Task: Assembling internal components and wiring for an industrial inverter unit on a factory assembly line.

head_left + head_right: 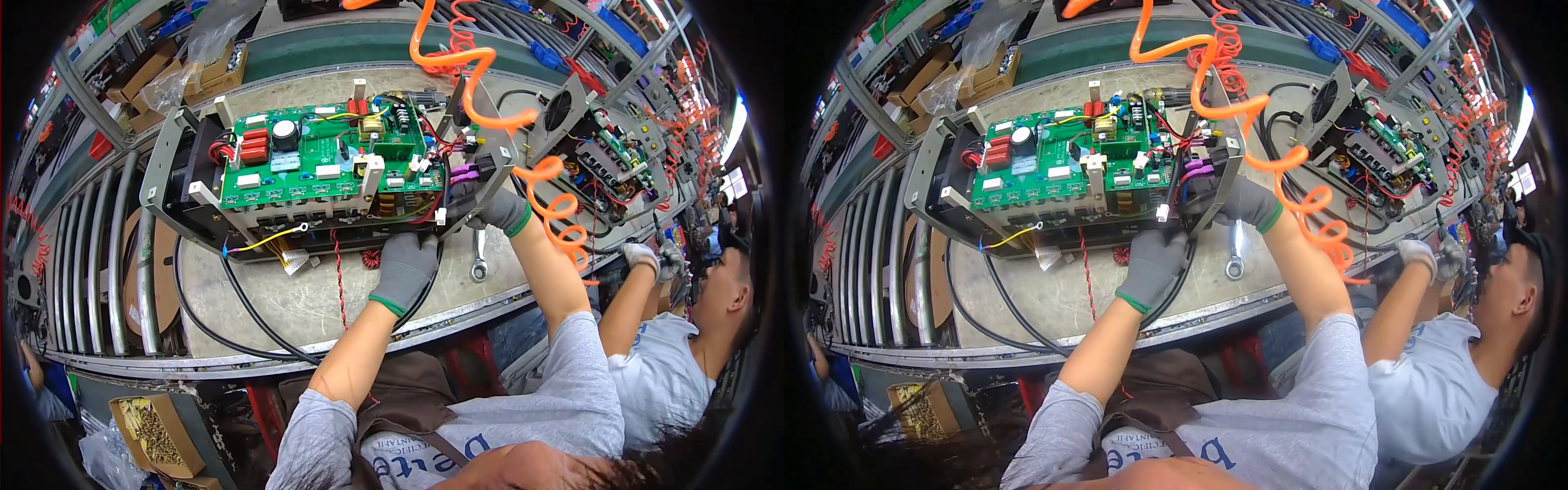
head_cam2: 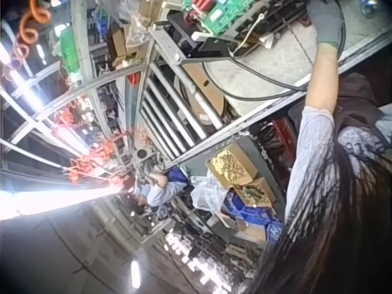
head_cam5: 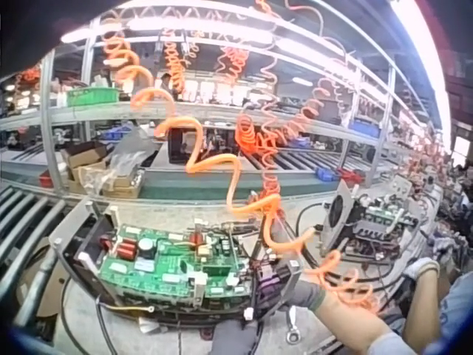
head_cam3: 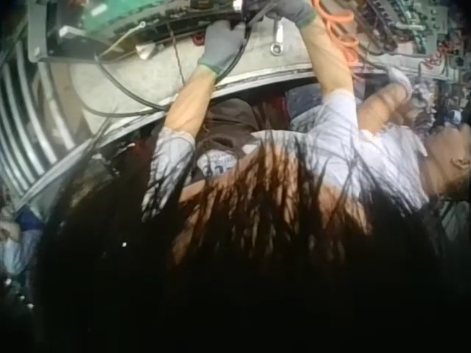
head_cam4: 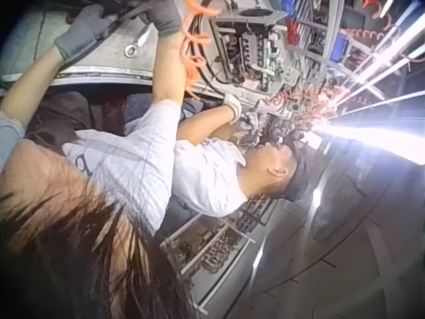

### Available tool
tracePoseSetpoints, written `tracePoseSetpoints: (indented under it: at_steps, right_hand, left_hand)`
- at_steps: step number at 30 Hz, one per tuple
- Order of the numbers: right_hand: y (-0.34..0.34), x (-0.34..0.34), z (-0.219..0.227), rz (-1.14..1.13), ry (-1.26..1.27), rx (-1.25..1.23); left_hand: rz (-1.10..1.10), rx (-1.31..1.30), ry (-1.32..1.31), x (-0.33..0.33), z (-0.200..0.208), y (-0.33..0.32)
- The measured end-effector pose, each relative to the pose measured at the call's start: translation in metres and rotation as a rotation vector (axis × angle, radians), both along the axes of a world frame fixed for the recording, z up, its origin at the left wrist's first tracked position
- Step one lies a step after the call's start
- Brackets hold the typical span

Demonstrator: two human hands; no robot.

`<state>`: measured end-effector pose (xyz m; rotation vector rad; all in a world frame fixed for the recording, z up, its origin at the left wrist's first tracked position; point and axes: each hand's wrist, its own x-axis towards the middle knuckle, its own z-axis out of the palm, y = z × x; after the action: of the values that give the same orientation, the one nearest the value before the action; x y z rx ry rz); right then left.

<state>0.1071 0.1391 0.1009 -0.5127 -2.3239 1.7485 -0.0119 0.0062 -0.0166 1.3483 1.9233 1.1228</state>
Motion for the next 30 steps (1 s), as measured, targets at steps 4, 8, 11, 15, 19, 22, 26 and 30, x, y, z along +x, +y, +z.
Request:
tracePoseSetpoints:
  at_steps: [4,8,11,15,19,22,26,30]
  right_hand:
    - [0.002,0.002,-0.003,-0.008,-0.038,-0.091]
    - [0.0,0.004,-0.007,-0.03,-0.031,-0.105]
    - [0.003,0.01,-0.017,-0.034,-0.073,0.049]
    - [0.002,0.01,-0.022,0.04,0.111,0.4]
    - [-0.009,0.006,-0.004,-0.116,-0.087,-0.005]
    - [-0.014,0.004,0.002,-0.276,-0.137,-0.177]
    - [-0.003,0.005,-0.012,-0.172,-0.066,-0.047]
    - [0.008,0.007,-0.04,-0.237,0.077,-0.016]
  left_hand:
    - [0.005,0.004,-0.137,0.001,0.007,-0.001]
    - [-0.003,0.006,-0.252,0.0,0.015,-0.002]
    - [0.082,0.004,-0.491,0.01,0.049,-0.009]
    - [0.124,0.071,-0.54,0.014,0.038,-0.009]
    - [0.106,0.061,-0.64,0.01,0.038,-0.009]
    - [0.084,0.062,-0.575,0.008,0.039,-0.012]
    - [0.04,0.018,-0.44,0.004,0.041,-0.011]
    - [0.048,0.075,-0.414,0.006,0.045,-0.008]
